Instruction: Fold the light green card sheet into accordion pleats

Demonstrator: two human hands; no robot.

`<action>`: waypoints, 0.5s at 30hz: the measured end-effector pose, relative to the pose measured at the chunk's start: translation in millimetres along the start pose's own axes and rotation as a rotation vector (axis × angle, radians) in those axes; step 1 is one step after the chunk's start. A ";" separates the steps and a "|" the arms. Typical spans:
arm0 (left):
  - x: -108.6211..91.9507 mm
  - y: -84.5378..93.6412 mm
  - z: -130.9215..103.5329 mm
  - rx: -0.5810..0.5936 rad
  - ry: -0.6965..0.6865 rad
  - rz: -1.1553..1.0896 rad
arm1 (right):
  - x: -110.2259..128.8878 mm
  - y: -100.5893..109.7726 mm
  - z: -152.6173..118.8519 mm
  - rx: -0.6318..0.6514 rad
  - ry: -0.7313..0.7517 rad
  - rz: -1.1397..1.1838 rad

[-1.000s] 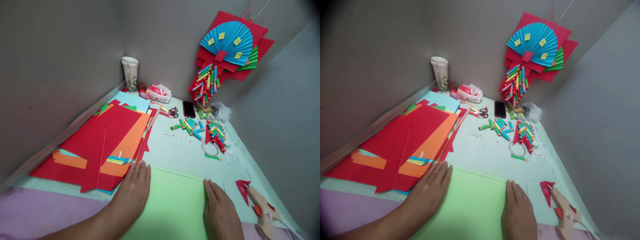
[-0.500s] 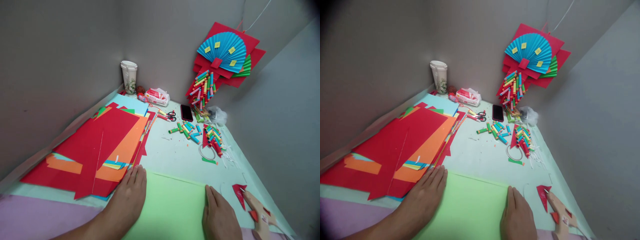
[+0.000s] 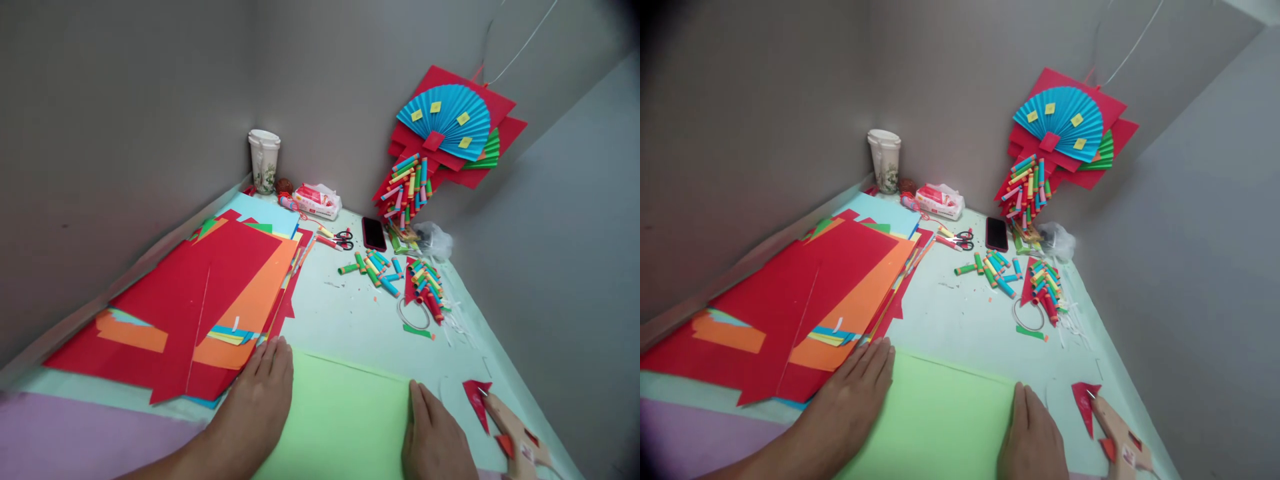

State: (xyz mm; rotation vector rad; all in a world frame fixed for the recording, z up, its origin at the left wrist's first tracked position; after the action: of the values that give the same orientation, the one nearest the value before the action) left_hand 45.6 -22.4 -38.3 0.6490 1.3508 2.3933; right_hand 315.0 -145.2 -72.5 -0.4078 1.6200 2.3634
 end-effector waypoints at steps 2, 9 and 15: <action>-0.2 -0.9 0.4 0.011 -0.004 0.005 | 0.5 1.1 1.8 0.001 -0.001 -0.004; -1.2 -0.4 3.8 0.016 0.017 0.007 | 3.5 11.3 7.5 -0.016 -0.002 0.010; -2.6 4.0 10.3 0.054 0.036 0.019 | -6.9 26.2 28.5 0.079 -0.058 0.155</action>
State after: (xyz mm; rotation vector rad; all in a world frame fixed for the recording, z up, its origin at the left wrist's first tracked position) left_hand 53.0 -18.3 -30.8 0.6385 1.4349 2.4022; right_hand 309.5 -128.1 -37.5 -0.2033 1.7699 2.3871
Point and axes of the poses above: each hand's wrist, its own z-axis towards the middle knuckle, its own y-axis out of the back of the hand, x = y × z, the point moved 5 cm from there along z, towards the middle knuckle, and after that the axes turned 12 degrees about y, right-handed, at the moved point
